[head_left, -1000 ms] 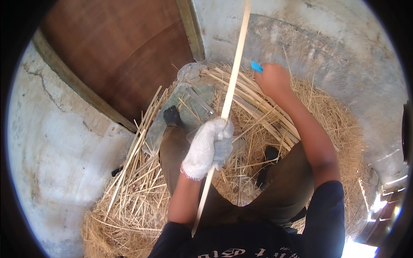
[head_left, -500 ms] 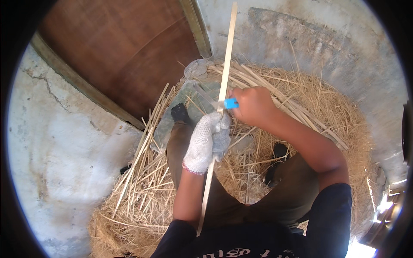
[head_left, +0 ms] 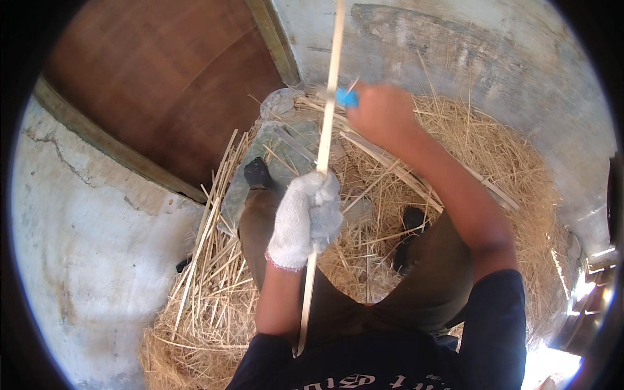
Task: The person sits on a straw-covered floor and uses a knife to split long bamboo strips into thinner slats. They hold the bamboo with gloved hands and carefully shave the material to create uniform pieces.
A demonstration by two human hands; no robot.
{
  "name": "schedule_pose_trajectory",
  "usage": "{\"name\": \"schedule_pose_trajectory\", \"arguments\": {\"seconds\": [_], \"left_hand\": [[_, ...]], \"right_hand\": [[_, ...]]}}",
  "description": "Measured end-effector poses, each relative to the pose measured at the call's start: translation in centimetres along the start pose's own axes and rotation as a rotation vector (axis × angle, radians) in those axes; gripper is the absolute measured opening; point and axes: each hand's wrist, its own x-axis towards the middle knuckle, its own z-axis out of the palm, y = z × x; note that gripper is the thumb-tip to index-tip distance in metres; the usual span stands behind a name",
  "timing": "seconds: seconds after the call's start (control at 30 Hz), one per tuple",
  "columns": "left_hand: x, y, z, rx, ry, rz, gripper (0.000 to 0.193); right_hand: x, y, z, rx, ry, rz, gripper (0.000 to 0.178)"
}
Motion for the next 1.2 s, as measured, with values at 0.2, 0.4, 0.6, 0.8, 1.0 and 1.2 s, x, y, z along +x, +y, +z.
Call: {"name": "schedule_pose_trajectory", "arguments": {"seconds": [0.2, 0.4, 0.6, 0.8, 1.0, 1.2], "left_hand": [[-0.3, -2.3, 2.7, 0.108, -0.012, -0.199, 0.037], [-0.1, -2.1, 2.9, 0.168, 0.046, -0.131, 0.036], [0.0, -1.0, 0.6, 0.01, -0.013, -0.046, 0.033], [-0.7, -0.2, 0.7, -0.031, -0.012, -0.034, 0.033], [-0.5, -0.3, 1.5, -0.071, -0.076, -0.052, 0.034], [-0.9, -1.1, 1.9, -0.113, -0.155, -0.136, 0.034]], "right_hand": [[3.9, 8.9, -4.7, 0.097, 0.157, 0.276, 0.03], [1.5, 7.6, -3.7, 0.005, 0.141, 0.093, 0.03], [-2.8, 2.4, -0.4, -0.061, 0.155, -0.316, 0.018], [-2.1, 0.7, -1.4, -0.056, 0.04, -0.217, 0.016], [-1.0, 1.9, -2.2, -0.102, 0.098, -0.159, 0.017], [0.9, 5.3, -4.2, -0.114, 0.156, -0.004, 0.025]]}}
